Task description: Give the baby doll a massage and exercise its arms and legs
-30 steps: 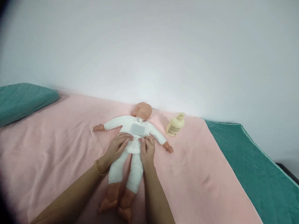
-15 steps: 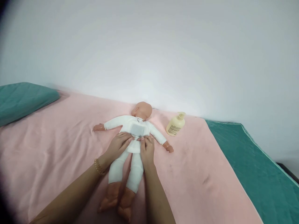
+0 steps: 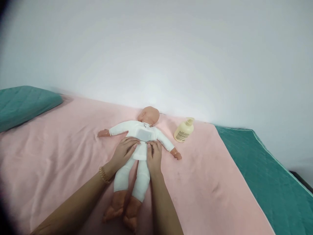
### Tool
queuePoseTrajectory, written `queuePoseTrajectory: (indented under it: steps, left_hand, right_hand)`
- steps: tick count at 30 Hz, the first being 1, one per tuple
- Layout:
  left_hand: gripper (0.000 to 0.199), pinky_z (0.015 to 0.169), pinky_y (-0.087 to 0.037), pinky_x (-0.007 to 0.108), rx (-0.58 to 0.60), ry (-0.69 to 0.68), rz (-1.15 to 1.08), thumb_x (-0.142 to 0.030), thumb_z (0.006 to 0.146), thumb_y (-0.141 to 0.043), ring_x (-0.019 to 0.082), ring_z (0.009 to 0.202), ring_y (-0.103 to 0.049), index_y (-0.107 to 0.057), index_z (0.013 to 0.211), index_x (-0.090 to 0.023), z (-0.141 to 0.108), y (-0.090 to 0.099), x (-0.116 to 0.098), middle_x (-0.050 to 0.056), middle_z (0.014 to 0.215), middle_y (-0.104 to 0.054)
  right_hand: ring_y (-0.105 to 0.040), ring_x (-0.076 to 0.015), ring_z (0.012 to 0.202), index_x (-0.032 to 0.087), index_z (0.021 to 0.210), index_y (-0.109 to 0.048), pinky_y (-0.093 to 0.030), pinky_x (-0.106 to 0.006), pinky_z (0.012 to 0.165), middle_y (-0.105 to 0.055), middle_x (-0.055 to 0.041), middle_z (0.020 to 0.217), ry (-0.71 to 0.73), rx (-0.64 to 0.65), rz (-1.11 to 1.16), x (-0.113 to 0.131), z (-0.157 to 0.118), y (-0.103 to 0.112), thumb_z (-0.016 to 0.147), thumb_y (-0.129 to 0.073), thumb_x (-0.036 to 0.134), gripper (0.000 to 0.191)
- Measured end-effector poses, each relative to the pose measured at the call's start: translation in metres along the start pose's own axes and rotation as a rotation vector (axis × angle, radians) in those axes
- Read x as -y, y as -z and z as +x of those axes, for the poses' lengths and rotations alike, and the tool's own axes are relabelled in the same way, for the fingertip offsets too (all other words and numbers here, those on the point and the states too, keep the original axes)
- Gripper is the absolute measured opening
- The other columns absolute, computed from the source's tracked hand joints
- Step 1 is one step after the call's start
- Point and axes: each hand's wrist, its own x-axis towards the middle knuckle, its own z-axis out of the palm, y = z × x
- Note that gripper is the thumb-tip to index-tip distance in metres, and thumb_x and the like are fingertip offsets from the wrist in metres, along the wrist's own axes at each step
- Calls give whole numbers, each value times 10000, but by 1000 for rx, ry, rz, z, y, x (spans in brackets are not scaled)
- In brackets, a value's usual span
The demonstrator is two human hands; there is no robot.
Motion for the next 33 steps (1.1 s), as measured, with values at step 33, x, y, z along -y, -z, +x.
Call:
queuePoseTrajectory:
  steps: [33]
  left_hand:
    - [379, 859, -432, 402, 62, 44, 74, -388, 1007, -372, 242, 884, -615, -622, 807, -185, 66, -8, 29, 69, 878, -706]
  right_hand:
    - [-512, -206, 745, 221, 636, -549, -370, -354, 757, -628, -44, 724, -9, 95, -218, -12, 69, -21, 940, -437, 349, 348]
